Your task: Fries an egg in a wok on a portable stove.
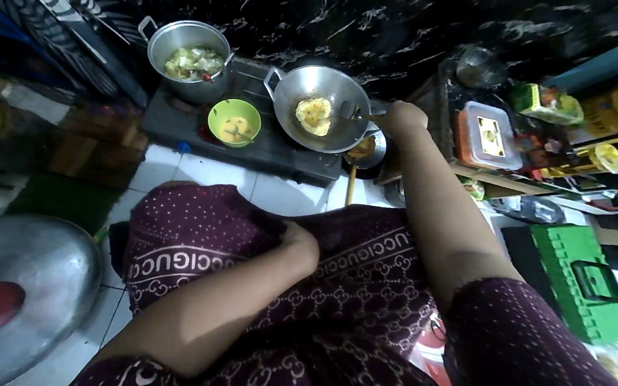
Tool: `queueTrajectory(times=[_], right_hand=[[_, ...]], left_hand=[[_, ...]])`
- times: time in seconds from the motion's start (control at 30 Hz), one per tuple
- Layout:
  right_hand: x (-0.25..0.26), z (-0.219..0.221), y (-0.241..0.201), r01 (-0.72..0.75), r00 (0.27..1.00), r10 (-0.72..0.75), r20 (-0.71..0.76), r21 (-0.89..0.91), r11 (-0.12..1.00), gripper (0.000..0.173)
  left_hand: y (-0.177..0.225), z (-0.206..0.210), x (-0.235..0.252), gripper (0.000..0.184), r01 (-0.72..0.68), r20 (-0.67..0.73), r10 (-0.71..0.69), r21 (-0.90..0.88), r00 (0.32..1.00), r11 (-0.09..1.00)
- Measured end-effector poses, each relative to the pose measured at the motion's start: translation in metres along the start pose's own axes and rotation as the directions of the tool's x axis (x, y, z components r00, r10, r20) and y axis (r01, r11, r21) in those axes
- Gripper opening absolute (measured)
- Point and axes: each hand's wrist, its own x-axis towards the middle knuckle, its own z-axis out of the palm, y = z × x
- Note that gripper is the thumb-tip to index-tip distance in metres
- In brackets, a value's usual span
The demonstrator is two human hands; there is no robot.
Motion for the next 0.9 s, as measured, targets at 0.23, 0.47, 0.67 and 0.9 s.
queueTrajectory(times=[0.23, 0.47, 0.67, 0.9], right_hand=[[0.015, 0.013, -0.009, 0.035, 0.997, -0.039, 0.069, 0.061, 0.998, 0.048], [0.022, 0.016, -0.011, 0.026, 0.998, -0.034, 0.062, 0.119, 0.993, 0.054], [0.005, 0.01, -0.024, -0.003, 1.0, 0.002, 0.022, 0.035, 0.999, 0.042], [0.015, 0.011, -0.017, 0.078, 0.986, -0.087, 0.142, 0.072, 0.994, 0.043]], left_hand=[[-0.002, 0.007, 0.013, 0.029, 0.039, -0.025, -0.04, -0.031, 0.999, 0.999], [-0.005, 0.0, 0.011, 0.032, 0.016, 0.026, -0.016, -0.011, 1.0, 1.0], [-0.002, 0.001, 0.012, 0.03, 0.034, 0.02, -0.034, 0.009, 0.999, 0.999], [-0.004, 0.03, 0.049, 0.024, 0.058, -0.128, -0.05, 0.064, 0.99, 0.996]])
